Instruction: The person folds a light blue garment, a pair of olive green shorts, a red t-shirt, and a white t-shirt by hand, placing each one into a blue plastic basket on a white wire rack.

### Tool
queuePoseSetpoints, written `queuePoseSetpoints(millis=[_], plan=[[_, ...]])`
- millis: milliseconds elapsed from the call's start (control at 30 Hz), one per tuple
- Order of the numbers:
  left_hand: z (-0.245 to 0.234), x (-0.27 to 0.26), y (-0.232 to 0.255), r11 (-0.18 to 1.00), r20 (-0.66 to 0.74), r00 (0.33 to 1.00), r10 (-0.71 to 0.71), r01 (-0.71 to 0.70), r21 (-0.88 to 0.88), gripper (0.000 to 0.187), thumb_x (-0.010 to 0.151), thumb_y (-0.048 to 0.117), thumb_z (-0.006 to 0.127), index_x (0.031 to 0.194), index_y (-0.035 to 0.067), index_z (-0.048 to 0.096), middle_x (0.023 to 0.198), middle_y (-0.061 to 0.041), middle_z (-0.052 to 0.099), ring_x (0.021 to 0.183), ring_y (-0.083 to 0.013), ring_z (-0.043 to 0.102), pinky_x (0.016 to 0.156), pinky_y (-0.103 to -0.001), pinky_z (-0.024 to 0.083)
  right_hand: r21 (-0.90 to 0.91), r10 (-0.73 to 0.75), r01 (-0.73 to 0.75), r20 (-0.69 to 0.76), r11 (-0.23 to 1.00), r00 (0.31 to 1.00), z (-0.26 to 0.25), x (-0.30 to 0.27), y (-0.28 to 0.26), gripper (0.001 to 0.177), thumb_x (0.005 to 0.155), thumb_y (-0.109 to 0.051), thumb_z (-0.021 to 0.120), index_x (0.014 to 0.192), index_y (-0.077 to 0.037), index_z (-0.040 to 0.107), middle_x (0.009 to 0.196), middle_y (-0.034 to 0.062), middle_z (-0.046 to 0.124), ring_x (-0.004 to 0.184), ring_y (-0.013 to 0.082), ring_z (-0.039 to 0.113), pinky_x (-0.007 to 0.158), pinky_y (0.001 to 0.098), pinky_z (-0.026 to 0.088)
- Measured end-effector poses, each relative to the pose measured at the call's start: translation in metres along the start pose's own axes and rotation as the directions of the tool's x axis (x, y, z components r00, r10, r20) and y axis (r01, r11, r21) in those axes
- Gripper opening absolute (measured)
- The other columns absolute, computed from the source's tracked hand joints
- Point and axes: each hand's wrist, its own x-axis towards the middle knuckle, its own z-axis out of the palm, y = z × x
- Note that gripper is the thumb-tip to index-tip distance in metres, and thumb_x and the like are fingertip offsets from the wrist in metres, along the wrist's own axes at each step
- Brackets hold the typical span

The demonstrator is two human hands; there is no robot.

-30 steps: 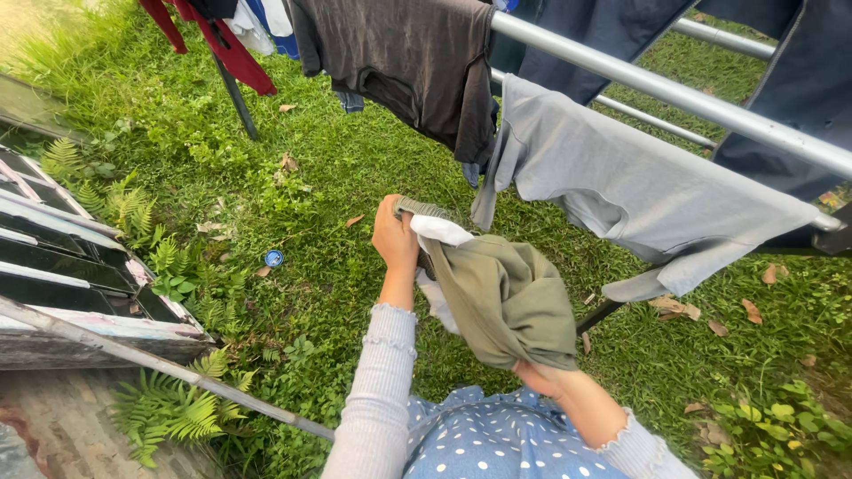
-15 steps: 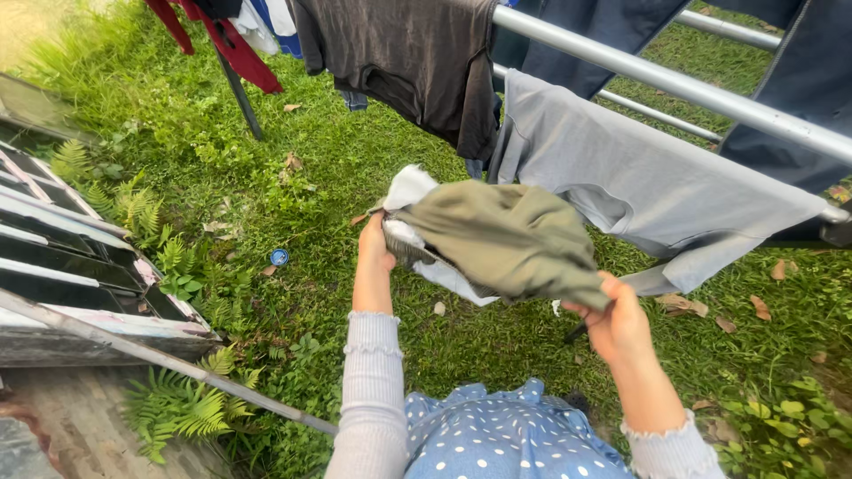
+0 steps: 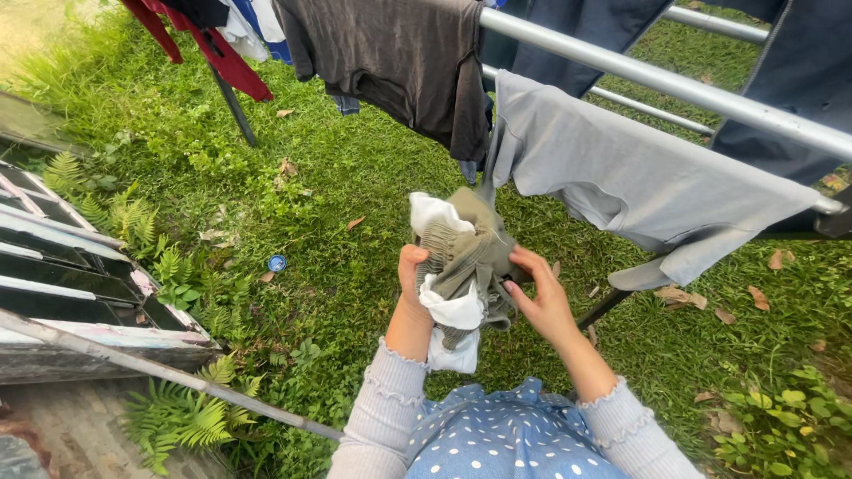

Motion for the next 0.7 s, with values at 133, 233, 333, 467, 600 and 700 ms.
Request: queuePoseSetpoints(millis=[133,233,333,467,600,700], plan=[[0.007,-0.015,0.002,0.984,0.119,0.992,-0.029,0.050,-0.174,0.075,0.073,0.028,0.063,0.139,-0.006,0.051,0.123,-0.026,0.067,0.105,-0.0364,0.069,0.096,-0.045,0.059,-0.012,0.302,-0.302,0.024,0.953,0.953,-0.006,0.015,-0.007,0.059,0.082,-0.015,0.068,0.139,-0.008,0.054,0.123,0.0087,0.070,0.115,0.0223,0.068,0.088,0.0354,0.054],[-0.023,-0.013,0.027,0.998,0.084,0.995,0.058,-0.058,0.000,0.072,0.071,0.022,0.063,0.136,-0.007,0.057,0.120,-0.024,0.070,0.102,-0.0337,0.071,0.094,-0.042,0.059,-0.318,0.154,-0.121,0.082,0.940,0.985,-0.013,0.016,0.020,0.030,0.091,-0.019,0.068,0.119,-0.008,0.073,0.108,0.0104,0.076,0.105,0.0251,0.068,0.094,0.0364,0.052],[-0.074,-0.007,0.107,0.971,0.160,0.985,-0.068,0.028,0.236,0.042,0.094,0.021,0.063,0.121,-0.010,0.063,0.095,-0.016,0.069,0.082,-0.0273,0.068,0.078,-0.042,0.058,0.274,0.420,-0.427,0.084,0.862,0.903,-0.035,0.013,0.045,0.042,0.100,-0.022,0.053,0.134,-0.004,0.070,0.111,0.0144,0.074,0.086,0.0191,0.060,0.078,0.0351,0.050],[-0.106,0.012,0.126,0.469,-0.494,0.839,0.227,0.350,0.811,0.046,0.094,0.039,0.060,0.109,-0.002,0.074,0.094,-0.012,0.076,0.080,-0.0218,0.071,0.068,-0.033,0.056,0.656,0.294,-0.366,0.223,0.661,0.930,-0.063,0.014,0.038,0.039,0.103,-0.026,0.050,0.124,0.001,0.067,0.119,0.0070,0.073,0.106,0.0132,0.069,0.095,0.0302,0.052],[-0.051,0.000,0.063,-0.235,0.018,0.692,0.722,0.221,0.947,0.031,0.095,0.028,0.069,0.110,0.001,0.067,0.107,-0.014,0.066,0.095,-0.0245,0.067,0.080,-0.036,0.054,0.636,0.488,-0.431,0.097,0.640,0.867,-0.045,0.012,0.020,0.040,0.106,-0.028,0.047,0.124,0.003,0.066,0.115,0.0063,0.072,0.100,0.0139,0.067,0.089,0.0302,0.052],[0.019,-0.014,0.003,-0.330,0.188,0.855,0.484,-0.021,0.944,0.046,0.078,0.026,0.081,0.111,-0.001,0.064,0.109,-0.018,0.066,0.099,-0.0334,0.067,0.086,-0.040,0.053,0.512,0.414,-0.357,0.004,0.781,0.910,-0.023,0.012,0.019,0.038,0.106,-0.025,0.049,0.126,0.002,0.067,0.115,0.0055,0.072,0.101,0.0118,0.064,0.091,0.0287,0.051]])
